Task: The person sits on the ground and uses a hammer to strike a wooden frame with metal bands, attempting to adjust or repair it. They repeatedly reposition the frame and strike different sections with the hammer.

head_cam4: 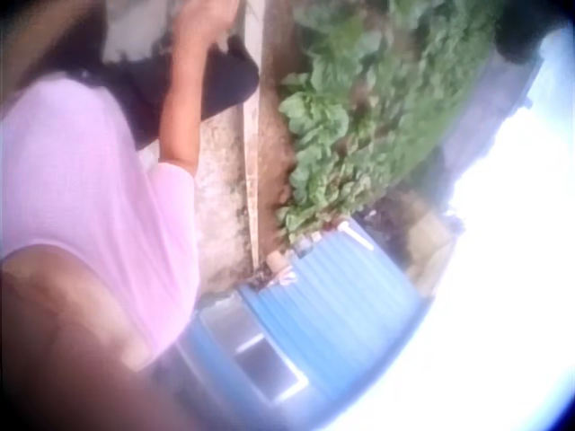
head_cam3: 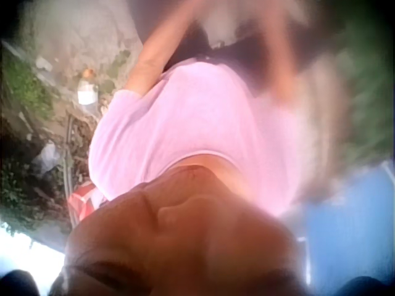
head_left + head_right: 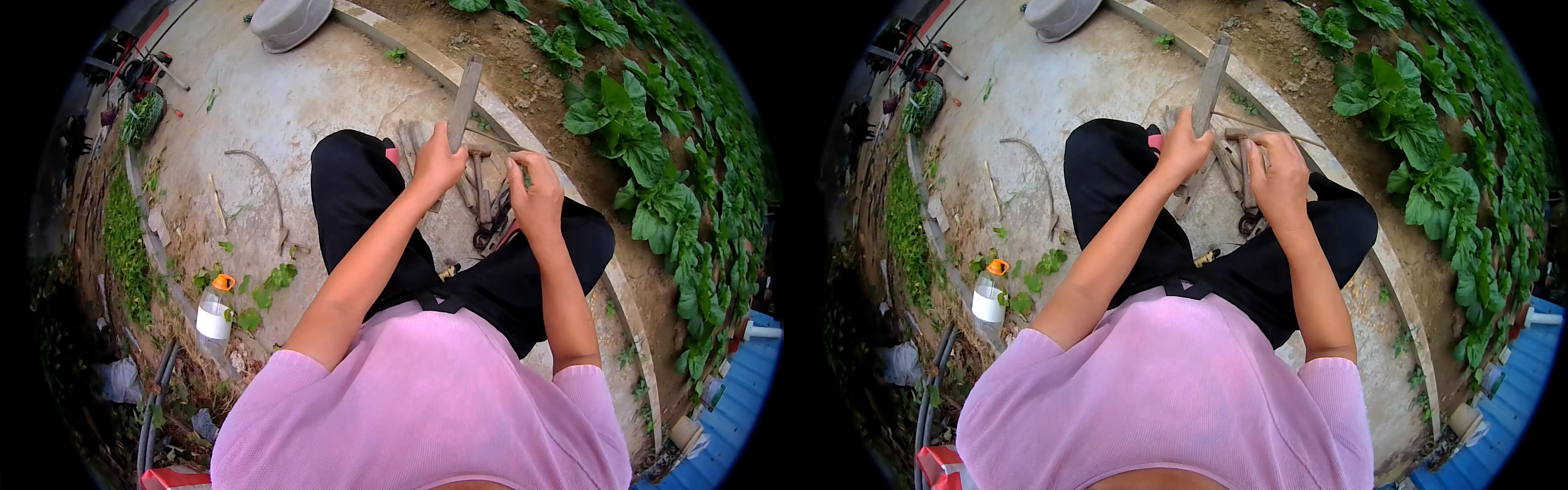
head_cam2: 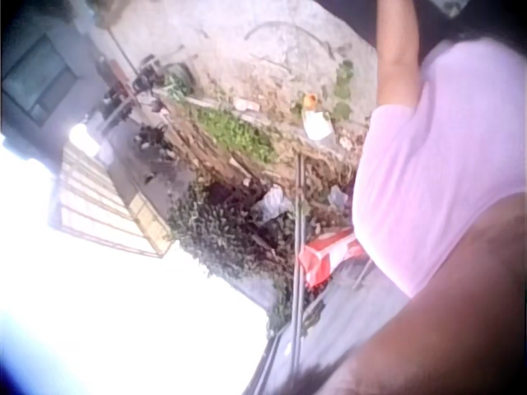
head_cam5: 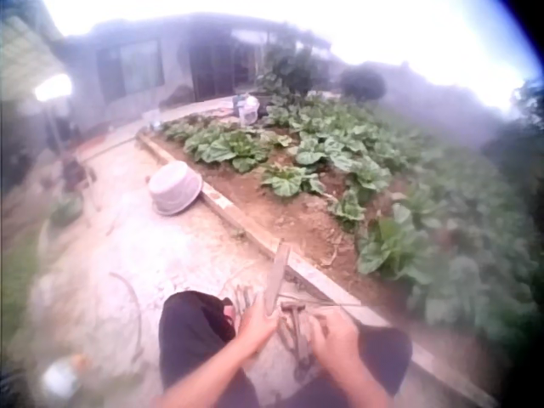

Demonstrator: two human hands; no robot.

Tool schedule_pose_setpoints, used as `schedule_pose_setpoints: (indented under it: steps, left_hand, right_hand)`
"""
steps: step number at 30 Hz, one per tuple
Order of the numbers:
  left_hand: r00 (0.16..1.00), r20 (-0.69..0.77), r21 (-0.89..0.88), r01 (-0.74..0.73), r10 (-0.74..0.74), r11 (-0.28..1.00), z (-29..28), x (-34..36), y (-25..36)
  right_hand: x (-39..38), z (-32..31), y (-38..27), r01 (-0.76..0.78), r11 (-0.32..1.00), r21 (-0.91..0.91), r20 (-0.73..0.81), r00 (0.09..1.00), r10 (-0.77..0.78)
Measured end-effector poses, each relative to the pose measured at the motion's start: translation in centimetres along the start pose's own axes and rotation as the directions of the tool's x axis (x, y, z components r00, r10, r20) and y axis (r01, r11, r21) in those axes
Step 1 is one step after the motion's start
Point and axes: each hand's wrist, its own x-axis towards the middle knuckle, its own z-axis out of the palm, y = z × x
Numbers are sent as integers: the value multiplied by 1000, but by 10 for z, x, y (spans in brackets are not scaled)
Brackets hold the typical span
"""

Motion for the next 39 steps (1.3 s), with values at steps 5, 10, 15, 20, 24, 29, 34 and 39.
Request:
schedule_pose_setpoints:
  steps: [5, 10, 15, 20, 24, 29, 34, 39]
  left_hand:
    - [987, 160, 64, -32, 22, 997, -7, 5, 24]
    - [979, 11, 63, -205, 205, 977, -15, 4, 0]
    - [978, 129, 136, -180, 163, 974, -14, -1, 16]
    - [953, 304, -99, 38, -6, 994, 1, 13, 12]
    - [937, 327, -151, 179, -121, 972, 14, 11, 3]
    - [935, 274, -135, 271, -226, 953, 11, 9, 11]
    - [708, 681, -555, 667, -189, 497, 30, 14, -11]
    - [756, 652, -692, 626, -62, 360, 11, -2, -13]
  right_hand:
    - [19, -9, 23, 193, 892, -409, 149, 978, -143]
    - [18, 2, 18, 215, 938, -271, 287, 948, -135]
    - [21, -5, 41, -283, 959, 23, 584, 782, 217]
    - [31, -16, 29, 217, 947, -236, 491, 868, -77]
    - [37, -15, 26, 405, 864, -299, 558, 809, -186]
    - [42, -10, 25, 429, 809, -401, 611, 783, -113]
    - [43, -22, 25, 459, 835, -303, 607, 768, -202]
    - [44, -18, 24, 427, 865, -265, 544, 807, -231]
